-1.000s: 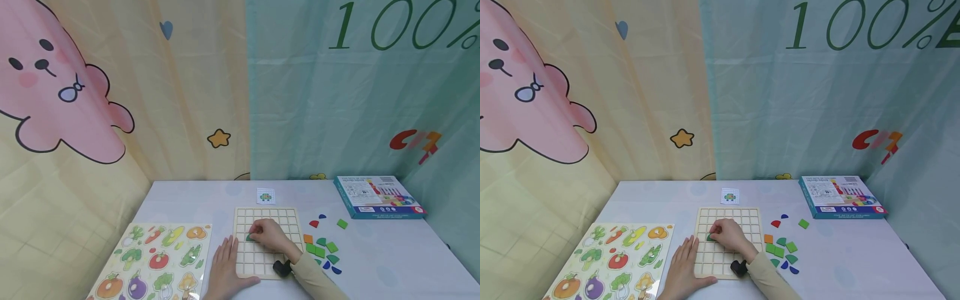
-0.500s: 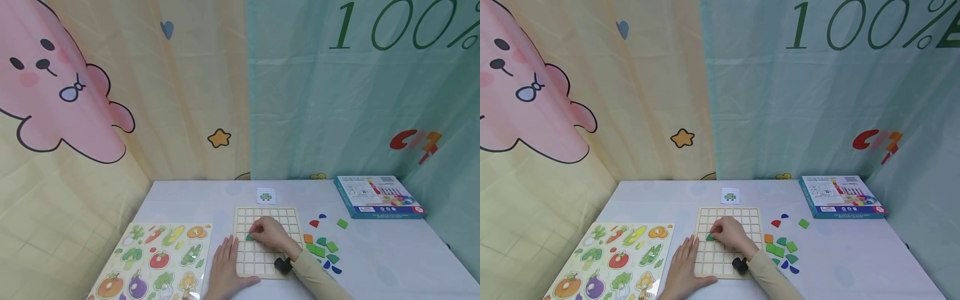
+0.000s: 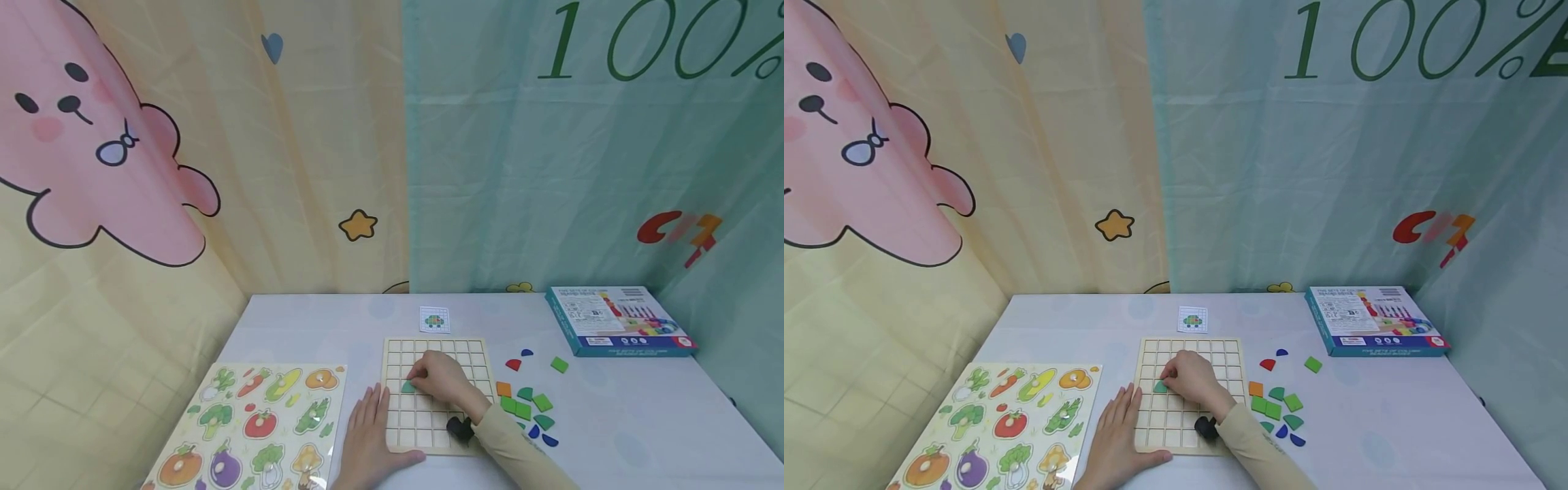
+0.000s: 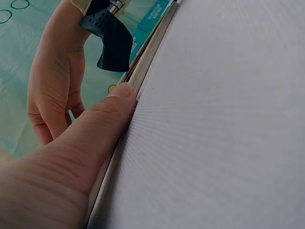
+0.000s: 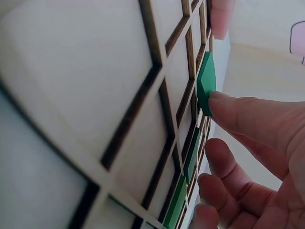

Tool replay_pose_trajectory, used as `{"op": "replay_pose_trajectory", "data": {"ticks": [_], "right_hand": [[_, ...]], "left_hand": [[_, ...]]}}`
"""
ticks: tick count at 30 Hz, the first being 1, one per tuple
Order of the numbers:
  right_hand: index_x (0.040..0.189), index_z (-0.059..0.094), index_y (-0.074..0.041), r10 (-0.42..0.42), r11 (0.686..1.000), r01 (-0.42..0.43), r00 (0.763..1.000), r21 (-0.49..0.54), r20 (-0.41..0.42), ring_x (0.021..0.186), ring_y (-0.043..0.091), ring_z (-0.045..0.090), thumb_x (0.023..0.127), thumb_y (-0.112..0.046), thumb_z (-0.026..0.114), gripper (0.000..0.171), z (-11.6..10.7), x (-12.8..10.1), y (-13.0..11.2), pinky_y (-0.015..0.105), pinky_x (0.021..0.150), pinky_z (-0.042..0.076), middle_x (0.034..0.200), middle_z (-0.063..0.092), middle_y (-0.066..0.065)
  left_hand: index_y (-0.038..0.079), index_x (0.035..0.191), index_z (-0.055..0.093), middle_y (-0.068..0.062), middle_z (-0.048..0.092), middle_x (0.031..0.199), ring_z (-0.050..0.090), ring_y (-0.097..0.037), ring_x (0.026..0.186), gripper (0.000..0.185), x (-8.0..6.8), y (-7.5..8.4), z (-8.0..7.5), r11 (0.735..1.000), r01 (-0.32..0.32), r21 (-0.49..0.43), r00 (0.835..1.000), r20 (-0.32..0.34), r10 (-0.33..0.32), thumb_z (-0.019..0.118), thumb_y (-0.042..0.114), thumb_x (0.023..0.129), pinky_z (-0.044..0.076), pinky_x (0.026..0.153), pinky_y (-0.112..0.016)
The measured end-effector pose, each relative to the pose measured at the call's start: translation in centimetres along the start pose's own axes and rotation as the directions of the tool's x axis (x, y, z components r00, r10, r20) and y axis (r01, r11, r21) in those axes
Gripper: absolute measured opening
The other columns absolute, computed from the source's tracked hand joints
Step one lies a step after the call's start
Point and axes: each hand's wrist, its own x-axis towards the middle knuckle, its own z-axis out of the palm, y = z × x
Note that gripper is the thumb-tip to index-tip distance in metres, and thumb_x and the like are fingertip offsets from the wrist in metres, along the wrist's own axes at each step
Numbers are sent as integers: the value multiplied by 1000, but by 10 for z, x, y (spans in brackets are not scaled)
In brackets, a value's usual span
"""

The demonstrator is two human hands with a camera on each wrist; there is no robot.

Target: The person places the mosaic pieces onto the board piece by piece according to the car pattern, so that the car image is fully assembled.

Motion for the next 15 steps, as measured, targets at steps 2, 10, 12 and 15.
{"op": "replay_pose_trajectory", "data": {"ticks": [2,10,12,15], "right_hand": [[80,76,-14,5,1000,-5,1000,-4,3,65,6,47,82,-19,74,6,0,1,0,24,59,43,76,54,-12],[79,76,-14,3,1000,-3,1000,-10,7,65,6,47,81,-21,76,7,0,1,-1,24,59,43,75,57,-12],[79,76,-15,4,1000,-4,1000,-13,5,64,5,47,81,-20,75,6,0,1,-2,24,59,44,75,57,-13],[79,76,-13,2,1000,-2,1000,-16,-1,63,5,47,81,-21,75,8,0,-1,-2,24,58,44,73,58,-13]], "left_hand": [[4,150,25,-13,21,155,12,-29,142,127,0,0,0,1000,1,2,1000,1,-1,56,86,58,9,113,-44],[4,149,26,-13,22,154,13,-30,142,127,0,0,0,1000,3,15,1000,2,-3,55,87,58,12,113,-46],[4,149,26,-14,22,154,14,-30,141,127,1,0,0,1000,5,14,1000,5,-5,55,87,58,12,113,-46],[3,149,26,-14,22,154,14,-30,141,127,1,0,0,1000,4,11,1000,6,-4,56,87,58,12,113,-46]]}}
